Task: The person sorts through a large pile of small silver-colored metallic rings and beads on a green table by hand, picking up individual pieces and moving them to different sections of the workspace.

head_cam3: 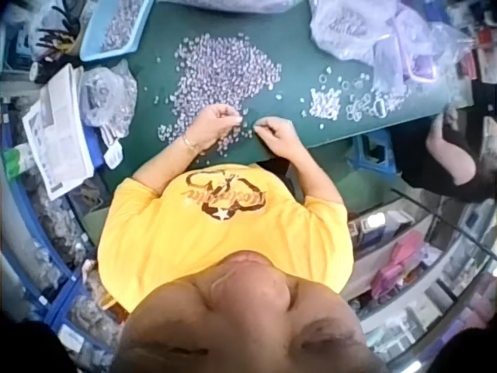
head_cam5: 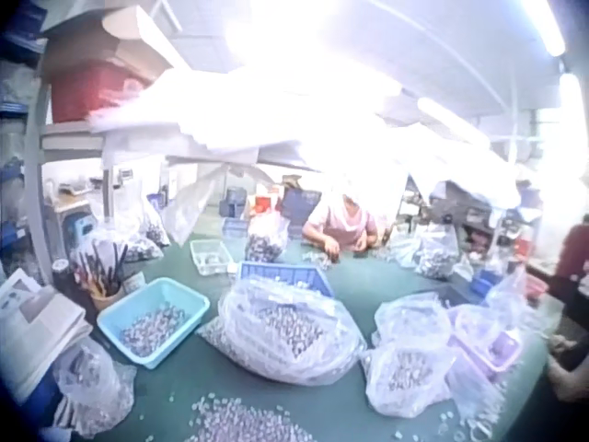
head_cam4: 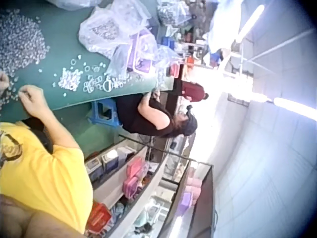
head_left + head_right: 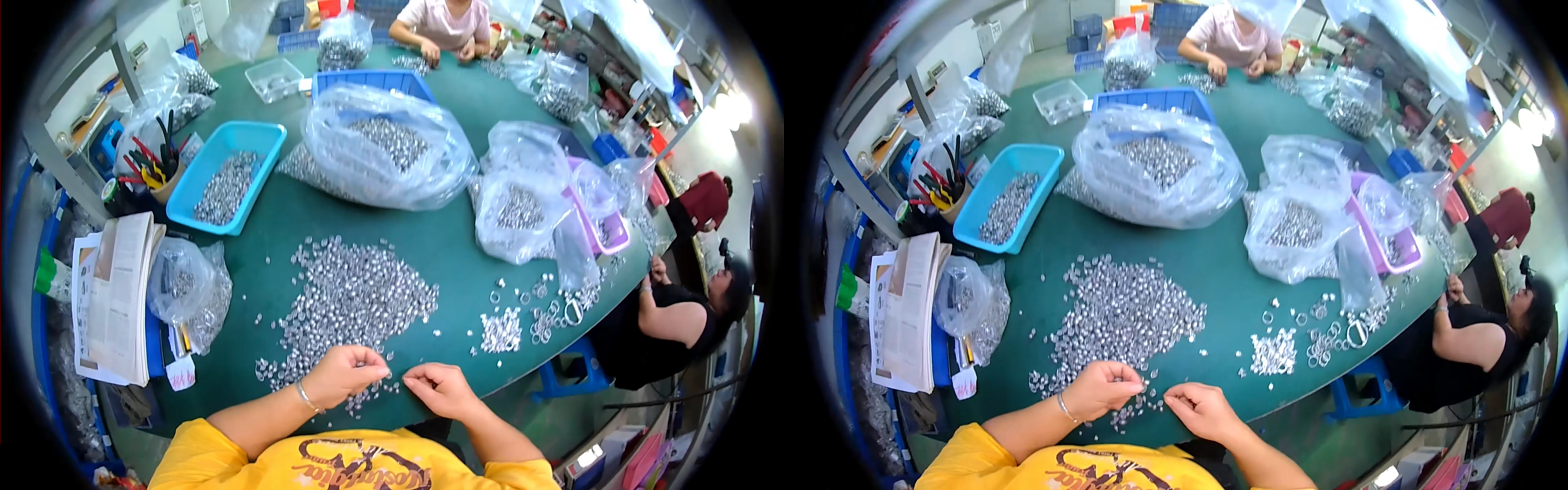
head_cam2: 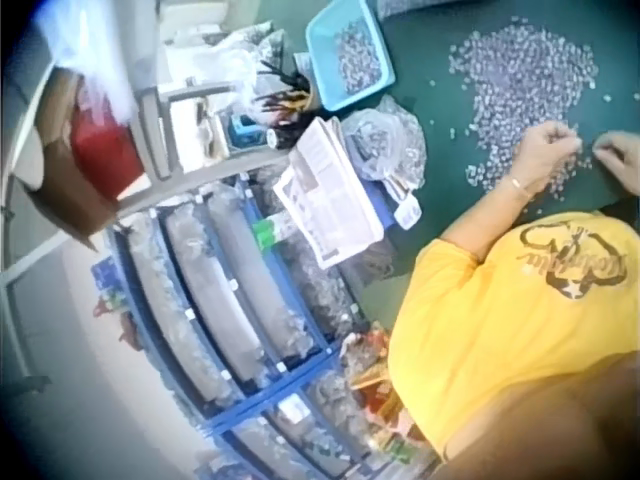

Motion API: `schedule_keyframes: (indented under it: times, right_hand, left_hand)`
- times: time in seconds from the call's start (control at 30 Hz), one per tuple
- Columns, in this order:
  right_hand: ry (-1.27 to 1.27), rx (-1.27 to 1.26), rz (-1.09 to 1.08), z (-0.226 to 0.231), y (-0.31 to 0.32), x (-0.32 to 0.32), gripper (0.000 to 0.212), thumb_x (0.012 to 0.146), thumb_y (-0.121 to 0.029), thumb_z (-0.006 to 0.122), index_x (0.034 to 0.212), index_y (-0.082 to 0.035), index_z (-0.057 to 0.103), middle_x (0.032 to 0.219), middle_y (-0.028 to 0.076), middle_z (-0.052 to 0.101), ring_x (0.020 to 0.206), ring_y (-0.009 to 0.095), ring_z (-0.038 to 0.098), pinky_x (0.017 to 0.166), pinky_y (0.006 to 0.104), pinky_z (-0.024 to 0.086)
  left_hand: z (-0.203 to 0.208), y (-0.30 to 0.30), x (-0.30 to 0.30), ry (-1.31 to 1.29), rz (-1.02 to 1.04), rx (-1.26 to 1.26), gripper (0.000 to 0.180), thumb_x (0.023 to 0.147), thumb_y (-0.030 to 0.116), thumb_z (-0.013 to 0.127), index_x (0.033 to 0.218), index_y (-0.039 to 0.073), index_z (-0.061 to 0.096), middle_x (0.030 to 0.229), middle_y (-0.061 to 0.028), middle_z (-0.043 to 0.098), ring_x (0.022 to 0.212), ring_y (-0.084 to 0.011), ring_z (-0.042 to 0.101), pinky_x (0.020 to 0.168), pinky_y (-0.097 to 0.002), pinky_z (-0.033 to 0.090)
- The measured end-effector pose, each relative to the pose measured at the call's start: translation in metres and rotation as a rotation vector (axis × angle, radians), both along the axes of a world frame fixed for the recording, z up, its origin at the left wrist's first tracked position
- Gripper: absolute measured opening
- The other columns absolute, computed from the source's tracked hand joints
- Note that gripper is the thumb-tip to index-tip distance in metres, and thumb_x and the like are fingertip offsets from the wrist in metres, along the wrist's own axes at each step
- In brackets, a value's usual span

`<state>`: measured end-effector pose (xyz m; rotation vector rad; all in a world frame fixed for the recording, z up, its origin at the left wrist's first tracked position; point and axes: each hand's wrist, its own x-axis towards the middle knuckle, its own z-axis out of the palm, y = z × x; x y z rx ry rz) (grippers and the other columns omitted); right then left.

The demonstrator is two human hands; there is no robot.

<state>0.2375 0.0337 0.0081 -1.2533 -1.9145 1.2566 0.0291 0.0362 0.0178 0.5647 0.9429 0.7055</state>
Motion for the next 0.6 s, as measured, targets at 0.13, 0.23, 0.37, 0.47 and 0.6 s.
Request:
schedule_keyframes:
  times: [0.13,0.23,0.37,0.47,0.6]
  right_hand:
    - [0.677,-0.739,-0.048,-0.007,0.01,0.015,0.009,0.079,-0.008,0.059,0.082,0.0,0.061,0.069,-0.001,0.058,0.057,0.004,0.048,0.051,0.018,0.038]
    - [0.101,-0.106,0.14,-0.003,-0.002,-0.001,0.01,0.08,-0.013,0.057,0.083,-0.005,0.063,0.069,0.005,0.06,0.06,0.015,0.057,0.053,0.0254,0.044]
    - [-0.379,0.365,0.293,0.004,0.003,-0.009,0.013,0.076,-0.019,0.06,0.082,-0.009,0.063,0.068,0.008,0.058,0.064,0.025,0.059,0.054,0.0338,0.047]
    - [-0.33,0.445,0.183,-0.005,0.007,-0.007,0.01,0.073,-0.015,0.061,0.08,-0.007,0.063,0.066,0.008,0.057,0.061,0.026,0.058,0.054,0.0342,0.047]
    - [-0.246,0.31,-0.023,0.002,0.012,0.002,0.007,0.071,-0.006,0.061,0.077,-0.007,0.063,0.065,0.009,0.057,0.059,0.026,0.057,0.053,0.0323,0.047]
  left_hand:
    - [-0.01,-0.002,-0.008,-0.38,0.06,-0.073,0.006,0.08,0.005,0.053,0.082,-0.001,0.056,0.07,-0.0086,0.055,0.055,-0.0103,0.047,0.044,-0.0192,0.033]
    - [-0.013,-0.011,-0.012,-0.406,0.085,-0.079,0.002,0.078,0.003,0.054,0.079,0.002,0.053,0.079,-0.014,0.057,0.065,-0.0154,0.054,0.047,-0.0191,0.039]
    - [-0.007,-0.009,-0.014,-0.433,0.163,-0.048,0.007,0.076,0.006,0.058,0.075,0.005,0.05,0.075,-0.0118,0.053,0.059,-0.0133,0.05,0.044,-0.0198,0.038]
    - [-0.009,-0.003,-0.019,-0.414,0.23,-0.11,0.008,0.078,0.01,0.055,0.076,0.005,0.05,0.072,-0.0075,0.05,0.056,-0.0112,0.045,0.041,-0.0195,0.036]
    - [-0.015,-0.003,-0.035,-0.364,0.224,-0.067,0.015,0.085,0.013,0.048,0.073,0.004,0.049,0.065,-0.0016,0.043,0.047,-0.0047,0.034,0.038,-0.0162,0.025]
